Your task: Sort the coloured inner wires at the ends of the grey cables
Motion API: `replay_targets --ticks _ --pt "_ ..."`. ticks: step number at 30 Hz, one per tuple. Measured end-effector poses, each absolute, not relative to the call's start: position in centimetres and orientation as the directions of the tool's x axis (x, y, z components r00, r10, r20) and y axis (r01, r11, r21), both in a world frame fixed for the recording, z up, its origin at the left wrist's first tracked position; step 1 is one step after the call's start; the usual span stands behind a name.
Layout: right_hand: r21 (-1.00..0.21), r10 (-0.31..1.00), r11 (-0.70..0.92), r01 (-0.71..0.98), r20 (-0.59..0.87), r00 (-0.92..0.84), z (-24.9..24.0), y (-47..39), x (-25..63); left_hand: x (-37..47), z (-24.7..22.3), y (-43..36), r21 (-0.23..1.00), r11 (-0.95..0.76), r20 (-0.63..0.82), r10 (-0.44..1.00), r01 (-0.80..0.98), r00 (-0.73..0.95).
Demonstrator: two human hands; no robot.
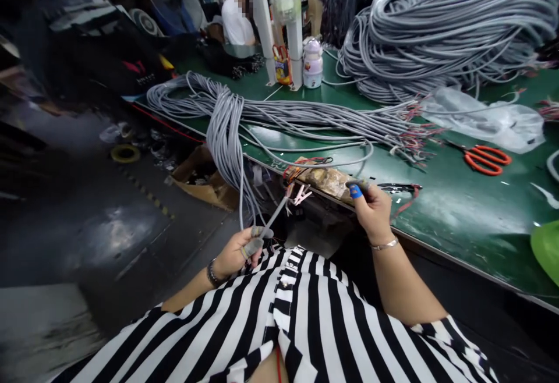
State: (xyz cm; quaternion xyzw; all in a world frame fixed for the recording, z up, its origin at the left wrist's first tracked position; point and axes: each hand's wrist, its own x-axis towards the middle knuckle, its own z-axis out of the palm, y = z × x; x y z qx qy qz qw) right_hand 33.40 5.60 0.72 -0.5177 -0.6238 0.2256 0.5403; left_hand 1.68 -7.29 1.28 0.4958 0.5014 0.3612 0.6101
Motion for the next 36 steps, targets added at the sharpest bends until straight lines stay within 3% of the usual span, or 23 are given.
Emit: replay_targets --ticks 2,4,6,9,12,15,21,24,29,32,36 --pt "-0.86 0.898 0.396 0.321 0.436 0.06 1.4 3.5 31.8 1.0 0.6 -7.9 0.971 0.239 -0.232 0.959 -0.022 0.162" --pt "-0.871 0.907 0.419 0.258 0.39 -0.156 2.3 1.3 29.8 0.7 0.2 -8.2 0.971 0.228 -0.217 0.967 -0.078 0.134" --pt "-0.853 0.872 0.459 0.248 0.378 -0.311 3.4 -0.3 27.8 0.6 -0.3 -8.3 0.967 0.235 -0.218 0.964 -0.104 0.154" --pt "-0.856 0.867 0.432 0.285 0.307 -0.393 4.9 -1.0 25.5 0.5 -1.0 -8.4 0.957 0.273 -0.246 0.943 -0.099 0.224" --pt "-0.888 0.874 0.372 0.27 0.238 -0.423 5.7 -0.5 24.1 0.2 -1.6 -8.4 0.957 0.274 -0.247 0.941 -0.093 0.231" --pt "-0.888 0.865 0.393 0.237 0.27 -0.424 5.9 0.2 23.3 0.1 -1.9 -8.4 0.967 0.247 -0.23 0.951 -0.059 0.206" --pt "-0.655 0.88 0.471 0.591 0.305 -0.364 5.7 0.5 21.8 0.8 -2.3 -8.3 0.983 0.139 -0.145 0.988 0.117 0.045" --pt "-0.614 0.865 0.499 0.612 0.313 -0.391 5.7 0.8 21.2 1.1 -2.4 -8.2 0.966 0.102 -0.114 0.993 0.238 0.036" --pt "-0.687 0.834 0.532 0.495 0.325 -0.445 5.5 1.0 20.8 1.3 -1.0 -7.3 0.952 0.034 -0.074 0.99 0.304 0.122" --pt "-0.73 0.847 0.503 0.462 0.309 -0.433 5.0 1.0 20.5 2.0 0.4 -6.3 0.983 0.043 -0.074 0.982 0.178 0.172" --pt "-0.861 0.843 0.422 0.283 0.259 -0.471 4.2 0.8 20.1 3.4 1.5 -5.3 0.994 0.107 -0.108 0.992 0.009 0.059"
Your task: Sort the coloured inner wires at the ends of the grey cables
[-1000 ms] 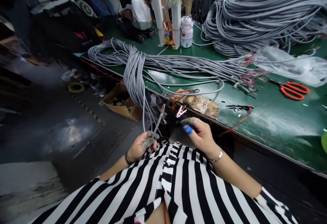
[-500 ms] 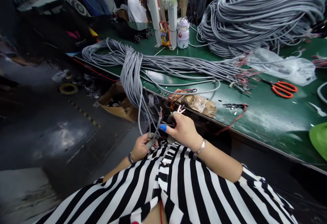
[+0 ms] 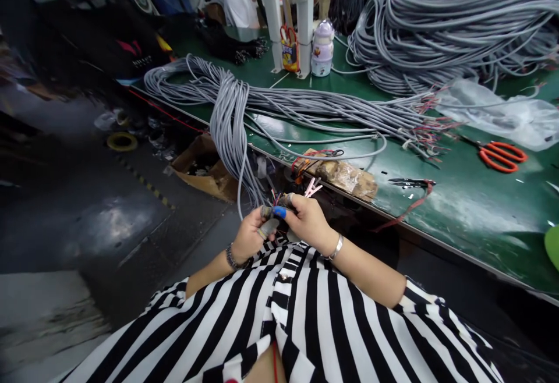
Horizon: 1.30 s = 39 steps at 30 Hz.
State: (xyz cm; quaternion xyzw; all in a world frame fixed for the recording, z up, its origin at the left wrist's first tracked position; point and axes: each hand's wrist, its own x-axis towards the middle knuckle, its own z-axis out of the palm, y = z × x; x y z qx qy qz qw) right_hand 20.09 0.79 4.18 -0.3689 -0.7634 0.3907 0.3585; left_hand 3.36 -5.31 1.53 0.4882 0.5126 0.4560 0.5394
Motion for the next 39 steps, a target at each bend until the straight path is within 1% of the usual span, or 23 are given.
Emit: replay_targets --ticks 3,4,6,7,9,10,11,12,14,17,20,22,25,27,29,34,38,39 --pt "-0.961 0.848 0.263 0.08 0.191 -0.494 3.6 0.6 19.8 3.7 1.2 -5.4 0.983 0.158 -0.155 0.987 -0.098 0.032" --pt "-0.984 0.852 0.175 0.011 0.146 -0.503 3.4 0.6 19.6 3.6 0.8 -5.6 0.978 0.169 -0.167 0.986 -0.126 0.031" --pt "-0.992 0.847 -0.066 -0.104 -0.001 -0.531 3.2 0.5 19.2 3.4 0.0 -6.0 0.97 0.179 -0.182 0.983 -0.162 -0.001" --pt "-0.968 0.821 -0.209 -0.139 -0.096 -0.563 3.2 0.5 19.0 3.3 -0.4 -6.2 0.969 0.175 -0.184 0.982 -0.175 -0.037" --pt "-0.871 0.716 -0.468 -0.149 -0.274 -0.642 3.2 0.6 18.4 3.1 -1.1 -6.5 0.967 0.151 -0.177 0.978 -0.205 -0.114" --pt "-0.821 0.654 -0.557 -0.125 -0.34 -0.676 3.3 0.7 18.1 3.1 -1.4 -6.6 0.962 0.139 -0.174 0.975 -0.237 -0.136" --pt "-0.787 0.601 -0.61 -0.088 -0.387 -0.7 3.3 0.8 17.8 3.0 -1.6 -6.7 0.95 0.13 -0.176 0.974 -0.284 -0.14" --pt "-0.778 0.571 -0.626 -0.047 -0.417 -0.708 3.2 0.9 17.5 3.0 -1.7 -6.8 0.93 0.128 -0.181 0.976 -0.344 -0.125" --pt "-0.823 0.598 -0.568 0.021 -0.43 -0.676 2.8 1.1 17.1 2.8 -1.7 -6.7 0.87 0.14 -0.191 0.98 -0.473 -0.062" --pt "-0.922 0.744 -0.377 0.083 -0.355 -0.567 1.8 1.2 17.0 2.3 -1.5 -6.5 0.763 0.164 -0.191 0.981 -0.625 0.025" --pt "-0.968 0.852 -0.249 0.031 -0.234 -0.469 1.3 1.2 17.2 1.5 -1.4 -6.3 0.68 0.186 -0.185 0.98 -0.709 0.08" --pt "-0.984 0.871 -0.177 -0.022 -0.147 -0.47 1.6 1.3 17.2 1.2 -1.4 -6.3 0.66 0.205 -0.187 0.976 -0.723 0.106" --pt "-0.995 0.825 -0.085 -0.057 -0.038 -0.564 2.7 1.8 16.8 1.3 -1.5 -6.5 0.668 0.219 -0.189 0.974 -0.711 0.123" --pt "-0.994 0.786 -0.06 -0.086 0.006 -0.618 3.3 2.0 16.1 1.6 -1.4 -6.6 0.692 0.211 -0.194 0.975 -0.69 0.104" --pt "-0.994 0.779 -0.059 -0.096 0.015 -0.627 3.6 2.1 15.5 1.9 -1.4 -6.7 0.724 0.197 -0.215 0.975 -0.661 0.055" --pt "-0.997 0.864 -0.074 -0.038 -0.045 -0.502 2.8 1.1 14.9 2.5 -1.7 -6.5 0.78 0.148 -0.267 0.958 -0.608 -0.109" --pt "-0.983 0.881 -0.169 -0.068 -0.12 -0.457 2.2 0.4 15.2 2.9 -2.2 -6.2 0.799 0.104 -0.256 0.95 -0.593 -0.178" --pt "-0.984 0.885 -0.169 -0.065 -0.122 -0.449 2.2 0.3 15.3 3.1 -2.3 -6.1 0.804 0.096 -0.253 0.948 -0.587 -0.193"
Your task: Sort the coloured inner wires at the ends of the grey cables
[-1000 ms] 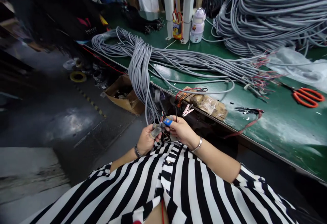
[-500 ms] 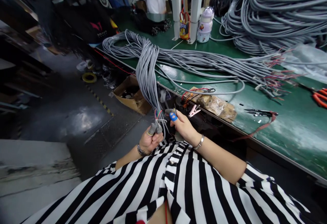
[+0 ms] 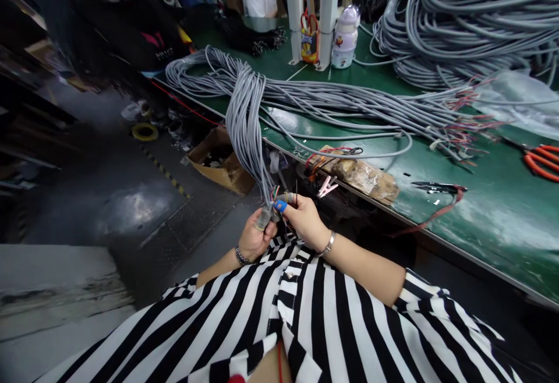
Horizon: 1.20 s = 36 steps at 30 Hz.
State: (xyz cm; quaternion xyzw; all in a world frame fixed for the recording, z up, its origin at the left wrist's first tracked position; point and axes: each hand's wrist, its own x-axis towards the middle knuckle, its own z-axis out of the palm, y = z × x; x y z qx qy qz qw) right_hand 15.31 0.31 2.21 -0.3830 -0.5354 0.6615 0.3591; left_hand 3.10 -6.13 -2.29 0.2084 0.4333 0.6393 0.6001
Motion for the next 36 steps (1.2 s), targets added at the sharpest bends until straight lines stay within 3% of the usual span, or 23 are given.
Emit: replay_targets --ticks 2,4,7,9,14,17,22,25,28,30,32,36 --pt "-0.999 0.9 -0.031 0.012 -0.033 -0.435 2.3 0.2 15.7 3.3 -2.3 -6.0 0.812 0.076 -0.25 0.941 -0.578 -0.227" --pt "-0.945 0.864 0.274 0.177 0.161 -0.477 2.4 0.1 16.4 3.4 -2.0 -5.8 0.809 0.056 -0.25 0.934 -0.585 -0.256" --pt "-0.672 0.645 0.669 0.318 0.312 -0.697 2.5 -0.1 17.8 2.9 -1.2 -5.5 0.778 0.024 -0.248 0.93 -0.628 -0.273" --pt "-0.579 0.552 0.751 0.317 0.287 -0.783 2.7 -0.1 18.7 2.5 -0.9 -5.4 0.756 0.011 -0.243 0.933 -0.654 -0.265" --pt "-0.703 0.734 0.621 0.346 0.367 -0.571 3.7 0.2 18.9 2.4 -1.4 -5.6 0.773 0.011 -0.188 0.959 -0.634 -0.212" --pt "-0.736 0.762 0.571 0.364 0.309 -0.569 4.3 0.5 17.8 2.8 -2.1 -6.0 0.817 0.019 -0.176 0.96 -0.576 -0.217" --pt "-0.666 0.646 0.641 0.382 0.199 -0.737 4.9 1.1 17.2 2.6 -2.3 -6.7 0.886 0.096 -0.192 0.966 -0.453 -0.171" --pt "-0.585 0.509 0.73 0.354 0.119 -0.853 5.6 1.6 19.2 1.8 -2.0 -6.7 0.888 0.119 -0.207 0.966 -0.444 -0.154" --pt "-0.543 0.374 0.764 0.349 -0.068 -0.925 6.5 1.9 22.3 0.7 -1.4 -6.2 0.843 0.045 -0.201 0.951 -0.535 -0.236" --pt "-0.551 0.379 0.738 0.39 -0.139 -0.915 7.1 1.8 23.8 0.1 -1.1 -5.8 0.827 -0.039 -0.165 0.937 -0.561 -0.309" --pt "-0.61 0.447 0.683 0.402 -0.087 -0.89 7.6 1.3 24.3 -0.2 -0.9 -5.6 0.837 -0.073 -0.128 0.938 -0.542 -0.323" --pt "-0.693 0.697 0.606 0.389 0.228 -0.679 7.8 0.0 22.2 0.8 -1.1 -5.5 0.848 -0.04 -0.117 0.958 -0.529 -0.261"
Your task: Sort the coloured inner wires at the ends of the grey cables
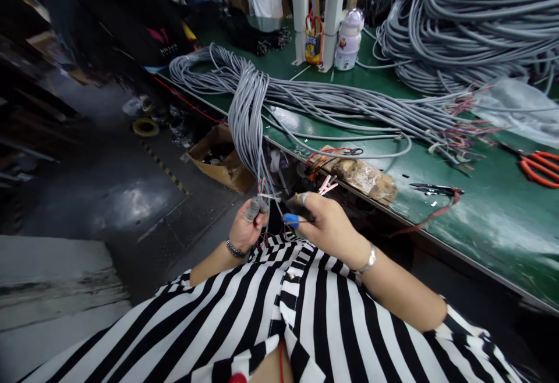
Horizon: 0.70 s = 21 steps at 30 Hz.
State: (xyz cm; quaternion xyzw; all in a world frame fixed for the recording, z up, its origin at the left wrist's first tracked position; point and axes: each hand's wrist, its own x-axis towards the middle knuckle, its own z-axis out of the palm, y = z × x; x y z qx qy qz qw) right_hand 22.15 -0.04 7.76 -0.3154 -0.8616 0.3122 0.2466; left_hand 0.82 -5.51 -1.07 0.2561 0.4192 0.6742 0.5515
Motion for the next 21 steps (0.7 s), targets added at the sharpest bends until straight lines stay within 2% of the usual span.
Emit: replay_targets --ticks 3,7,10,12,15,17,19,21 --pt "-0.642 0.737 0.64 0.422 0.358 -0.573 6.7 -0.3 19.6 2.1 -1.3 -5.5 0.839 -0.022 -0.123 0.966 -0.544 -0.229" --pt "-0.636 0.696 0.659 0.401 0.314 -0.646 5.4 0.3 18.1 2.6 -1.5 -5.8 0.85 0.045 -0.133 0.982 -0.525 -0.132" --pt "-0.68 0.632 0.663 0.313 0.285 -0.721 5.2 0.8 18.8 1.8 -1.5 -6.0 0.851 0.147 -0.126 0.989 -0.505 0.075" --pt "-0.759 0.557 0.622 0.193 0.256 -0.79 5.3 1.1 19.8 1.1 -1.4 -5.9 0.85 0.263 -0.149 0.951 -0.457 0.269" --pt "-0.912 0.416 0.406 0.064 0.122 -0.901 5.2 1.3 21.5 0.2 -1.0 -5.3 0.886 0.376 -0.191 0.829 -0.272 0.526" --pt "-0.972 0.35 0.221 0.084 -0.001 -0.937 4.8 1.5 22.8 0.1 -0.4 -4.5 0.927 0.351 -0.195 0.757 -0.136 0.624" --pt "-0.989 0.379 0.06 0.133 -0.1 -0.92 4.0 1.8 24.4 0.3 0.4 -3.6 0.961 0.272 -0.168 0.729 -0.056 0.663" --pt "-0.987 0.53 -0.084 0.14 -0.163 -0.832 3.0 2.3 26.2 0.4 1.3 -2.6 0.988 0.15 -0.091 0.747 -0.034 0.659"
